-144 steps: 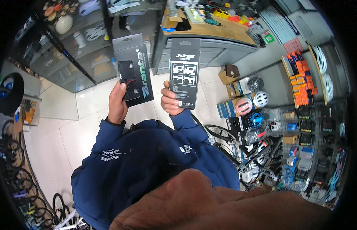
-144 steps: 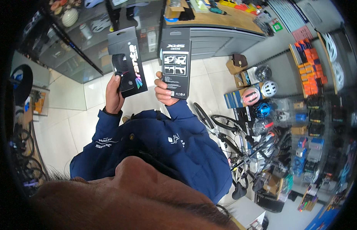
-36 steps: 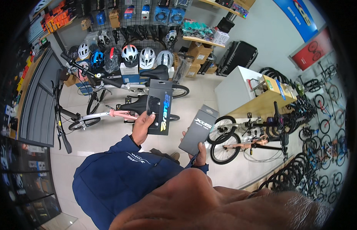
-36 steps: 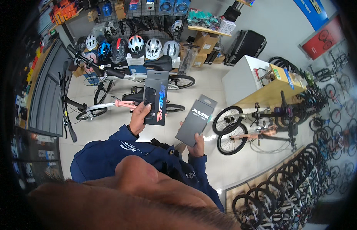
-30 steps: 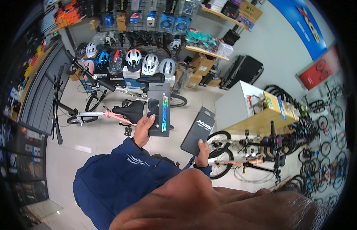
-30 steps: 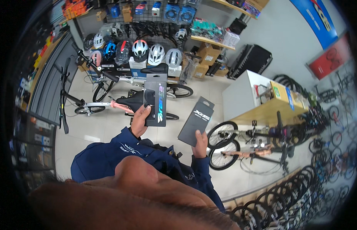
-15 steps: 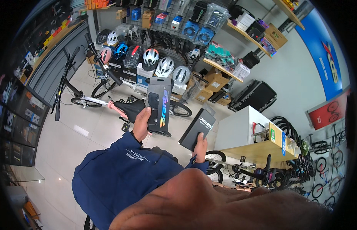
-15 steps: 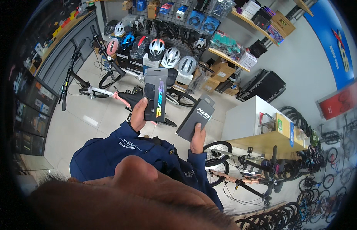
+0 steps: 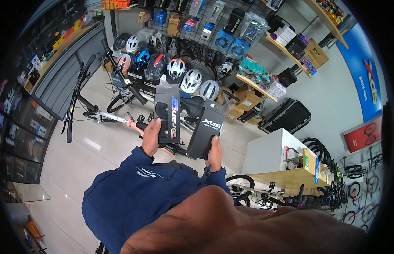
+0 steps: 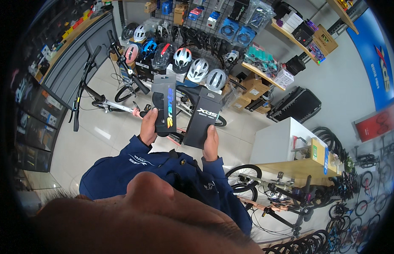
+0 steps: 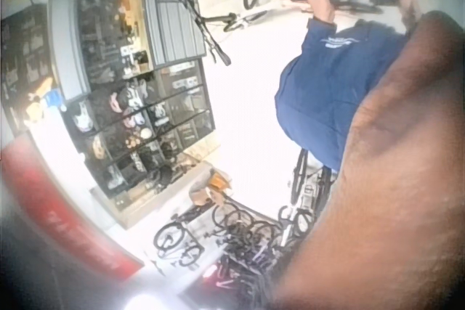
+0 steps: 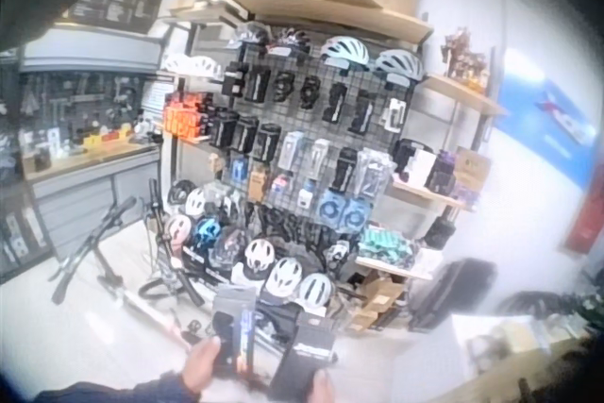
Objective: The person opens a glass cabinet and removes several boxed bicycle accessories, including lights and other components. They walk to a display wall and place the items on shelves, then return to the cabinet to retrieve more boxes and repeat the process.
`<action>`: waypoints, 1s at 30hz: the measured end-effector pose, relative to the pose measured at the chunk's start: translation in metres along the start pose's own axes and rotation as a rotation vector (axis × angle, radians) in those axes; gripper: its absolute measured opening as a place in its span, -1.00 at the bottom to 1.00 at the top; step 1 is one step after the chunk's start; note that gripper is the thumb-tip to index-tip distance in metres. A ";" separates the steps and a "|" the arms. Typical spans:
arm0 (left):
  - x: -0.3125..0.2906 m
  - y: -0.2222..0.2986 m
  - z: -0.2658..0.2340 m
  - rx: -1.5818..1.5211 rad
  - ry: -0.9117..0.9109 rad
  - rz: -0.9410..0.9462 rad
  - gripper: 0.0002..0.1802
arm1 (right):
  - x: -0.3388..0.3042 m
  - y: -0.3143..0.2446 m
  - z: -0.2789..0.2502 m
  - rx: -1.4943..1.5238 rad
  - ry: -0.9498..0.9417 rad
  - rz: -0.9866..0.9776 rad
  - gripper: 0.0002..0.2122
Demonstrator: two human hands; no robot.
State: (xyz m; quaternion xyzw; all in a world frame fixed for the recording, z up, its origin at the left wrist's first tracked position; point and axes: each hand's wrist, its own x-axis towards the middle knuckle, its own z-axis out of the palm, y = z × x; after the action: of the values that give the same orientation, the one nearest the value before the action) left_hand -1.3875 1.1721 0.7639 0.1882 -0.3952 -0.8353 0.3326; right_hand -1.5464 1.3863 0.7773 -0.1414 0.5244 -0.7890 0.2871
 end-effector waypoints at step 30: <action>0.026 -0.030 0.073 -0.093 -0.134 -0.071 -0.58 | 0.031 -0.042 -0.048 -0.115 -0.062 -0.055 -0.55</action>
State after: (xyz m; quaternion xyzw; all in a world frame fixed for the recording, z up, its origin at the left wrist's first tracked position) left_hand -1.4599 1.2071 0.7837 0.1304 -0.3703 -0.8748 0.2839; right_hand -1.6091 1.4154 0.7930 -0.1963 0.5556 -0.7605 0.2729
